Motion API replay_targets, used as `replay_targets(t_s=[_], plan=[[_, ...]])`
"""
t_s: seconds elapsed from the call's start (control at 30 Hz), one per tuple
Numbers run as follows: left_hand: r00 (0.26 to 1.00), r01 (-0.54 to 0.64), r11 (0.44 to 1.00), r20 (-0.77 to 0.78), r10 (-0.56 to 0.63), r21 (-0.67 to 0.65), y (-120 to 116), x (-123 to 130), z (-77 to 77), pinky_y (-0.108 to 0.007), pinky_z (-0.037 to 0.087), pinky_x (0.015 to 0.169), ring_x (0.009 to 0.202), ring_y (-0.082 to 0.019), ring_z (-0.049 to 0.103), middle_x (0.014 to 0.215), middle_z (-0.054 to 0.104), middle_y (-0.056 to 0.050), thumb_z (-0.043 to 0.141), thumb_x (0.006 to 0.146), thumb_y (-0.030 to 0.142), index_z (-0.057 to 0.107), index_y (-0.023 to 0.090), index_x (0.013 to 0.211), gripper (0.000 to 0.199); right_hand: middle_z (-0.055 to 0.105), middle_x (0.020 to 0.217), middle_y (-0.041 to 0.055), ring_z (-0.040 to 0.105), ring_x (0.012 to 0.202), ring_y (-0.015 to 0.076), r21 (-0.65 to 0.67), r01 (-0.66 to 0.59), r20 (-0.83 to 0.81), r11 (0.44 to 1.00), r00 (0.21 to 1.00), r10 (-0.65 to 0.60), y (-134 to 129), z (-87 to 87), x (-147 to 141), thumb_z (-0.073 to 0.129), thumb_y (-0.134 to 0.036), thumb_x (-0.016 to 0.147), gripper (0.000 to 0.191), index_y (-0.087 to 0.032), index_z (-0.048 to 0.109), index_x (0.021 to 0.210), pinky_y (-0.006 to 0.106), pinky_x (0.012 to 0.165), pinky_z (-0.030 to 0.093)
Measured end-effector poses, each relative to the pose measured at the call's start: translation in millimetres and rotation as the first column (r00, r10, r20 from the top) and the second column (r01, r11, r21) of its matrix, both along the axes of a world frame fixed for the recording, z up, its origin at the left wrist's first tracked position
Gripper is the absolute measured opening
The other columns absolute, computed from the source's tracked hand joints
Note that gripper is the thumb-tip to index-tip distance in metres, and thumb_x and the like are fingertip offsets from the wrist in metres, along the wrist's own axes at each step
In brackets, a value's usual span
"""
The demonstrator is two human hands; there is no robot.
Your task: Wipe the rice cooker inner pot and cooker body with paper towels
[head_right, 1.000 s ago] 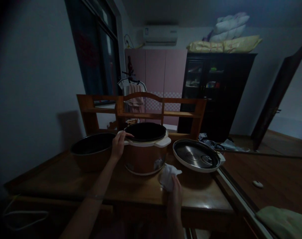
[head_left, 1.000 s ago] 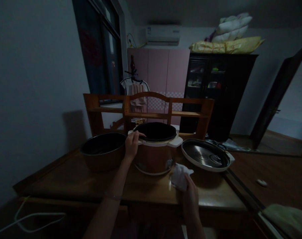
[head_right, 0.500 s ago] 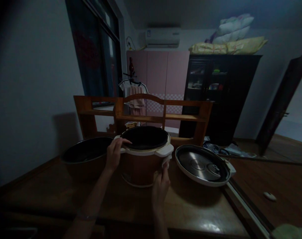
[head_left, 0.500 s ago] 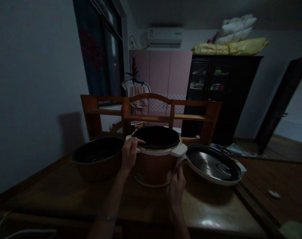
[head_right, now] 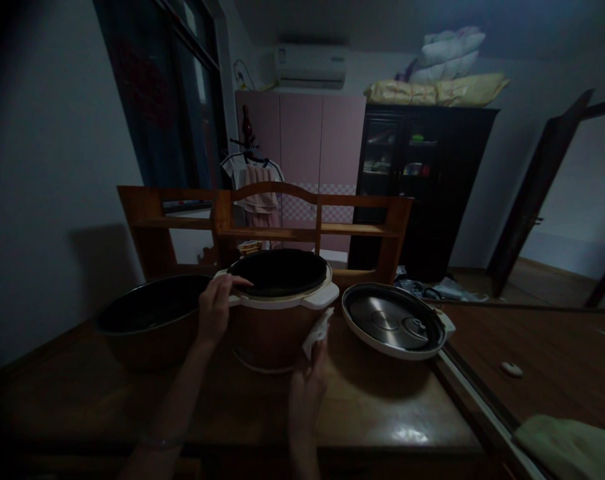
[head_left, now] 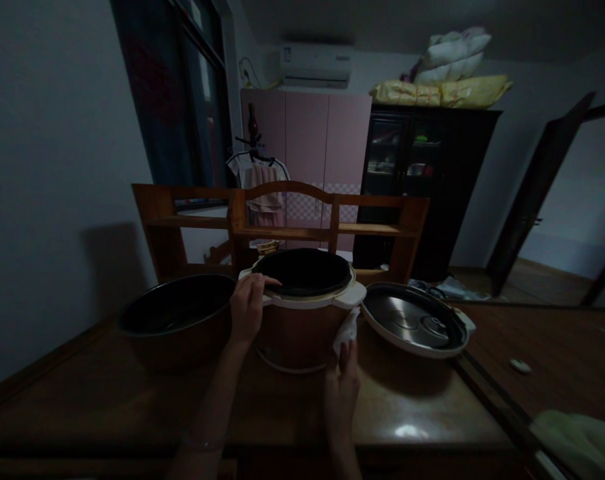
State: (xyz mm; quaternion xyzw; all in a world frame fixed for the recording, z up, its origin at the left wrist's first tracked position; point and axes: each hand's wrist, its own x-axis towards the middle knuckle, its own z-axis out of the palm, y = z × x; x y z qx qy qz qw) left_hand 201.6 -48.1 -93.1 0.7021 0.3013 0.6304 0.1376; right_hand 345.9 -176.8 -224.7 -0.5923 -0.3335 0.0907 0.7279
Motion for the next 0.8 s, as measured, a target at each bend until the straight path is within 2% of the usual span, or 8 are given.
replay_targets(t_s=[0.07,0.13,0.2,0.27,0.37,0.5,0.67,0.8], plan=[[1.000,-0.001,1.000,-0.006,0.001,0.001,-0.3,-0.4,0.2,-0.033,0.043,0.102,0.105,-0.019,0.062,0.101,0.073,-0.003,0.032,0.101,0.038,0.074,0.024,0.085,0.048,0.058,0.138,0.0209,0.061,0.120,0.0292,0.000,0.007,-0.020,1.000,1.000,-0.007,-2.9,10.3,4.9,0.053,-0.043,0.090,0.063,-0.012,0.047,0.145,0.036,0.088,0.050],[1.000,0.002,1.000,-0.019,-0.002,0.001,-0.6,-0.9,0.4,-0.034,0.042,0.103,0.107,-0.019,0.062,0.102,0.073,-0.002,0.031,0.102,0.038,0.074,0.024,0.085,0.048,0.071,0.111,0.0228,0.069,0.094,0.0294,-0.085,0.073,0.052,0.994,0.996,-0.069,-6.1,15.9,12.8,0.056,-0.051,0.089,0.051,-0.010,0.068,0.117,0.033,0.074,0.049],[1.000,0.004,1.000,-0.023,-0.004,0.002,-0.4,-1.2,0.4,-0.034,0.041,0.104,0.109,-0.020,0.061,0.101,0.073,-0.003,0.032,0.102,0.038,0.074,0.024,0.086,0.048,0.074,0.082,0.0211,0.065,0.070,0.0266,-0.189,0.168,0.165,0.967,0.977,-0.137,-10.0,16.2,22.4,0.056,-0.056,0.087,0.047,-0.012,0.074,0.086,0.032,0.065,0.043],[1.000,0.009,1.000,-0.020,-0.009,0.006,0.3,-1.3,0.2,-0.035,0.040,0.104,0.109,-0.020,0.061,0.100,0.072,-0.003,0.032,0.102,0.038,0.075,0.024,0.086,0.048,0.072,0.070,0.0189,0.058,0.059,0.0230,-0.230,0.236,0.230,0.944,0.956,-0.183,-14.5,14.9,31.8,0.055,-0.057,0.087,0.049,-0.013,0.073,0.075,0.031,0.061,0.038],[1.000,0.019,1.000,-0.019,-0.018,0.011,1.9,-1.4,-0.4,-0.036,0.041,0.103,0.106,-0.020,0.061,0.100,0.073,-0.003,0.032,0.102,0.037,0.075,0.024,0.086,0.048,0.074,0.077,0.0182,0.056,0.059,0.0210,-0.209,0.281,0.249,0.936,0.941,-0.227,-19.1,19.4,43.9,0.051,-0.054,0.090,0.050,-0.012,0.077,0.087,0.030,0.060,0.037],[1.000,0.017,1.000,-0.026,-0.017,0.013,2.6,-1.9,-1.0,-0.036,0.041,0.103,0.106,-0.020,0.062,0.101,0.073,-0.003,0.031,0.102,0.037,0.075,0.024,0.086,0.048,0.076,0.091,0.0164,0.063,0.070,0.0230,-0.141,0.343,0.285,0.929,0.912,-0.293,-12.0,42.1,54.0,0.044,-0.046,0.094,0.047,-0.015,0.075,0.110,0.029,0.064,0.037],[0.999,0.024,1.000,-0.031,-0.024,0.006,1.5,-2.1,-0.7,-0.036,0.040,0.104,0.108,-0.020,0.061,0.103,0.073,-0.002,0.031,0.102,0.037,0.075,0.025,0.088,0.048,0.072,0.078,0.0171,0.061,0.067,0.0248,-0.190,0.273,0.296,0.943,0.932,-0.210,7.2,60.3,38.3,0.042,-0.045,0.094,0.047,-0.011,0.074,0.091,0.032,0.064,0.036],[0.999,0.013,1.000,-0.029,-0.013,0.007,0.9,-1.7,-0.2,-0.036,0.039,0.106,0.107,-0.020,0.062,0.104,0.073,-0.002,0.031,0.102,0.037,0.076,0.024,0.089,0.048,0.071,0.087,0.0183,0.064,0.077,0.0271,-0.150,0.192,0.198,0.970,0.967,-0.161,12.8,46.7,4.9,0.035,-0.043,0.097,0.046,-0.011,0.069,0.095,0.034,0.070,0.040]])
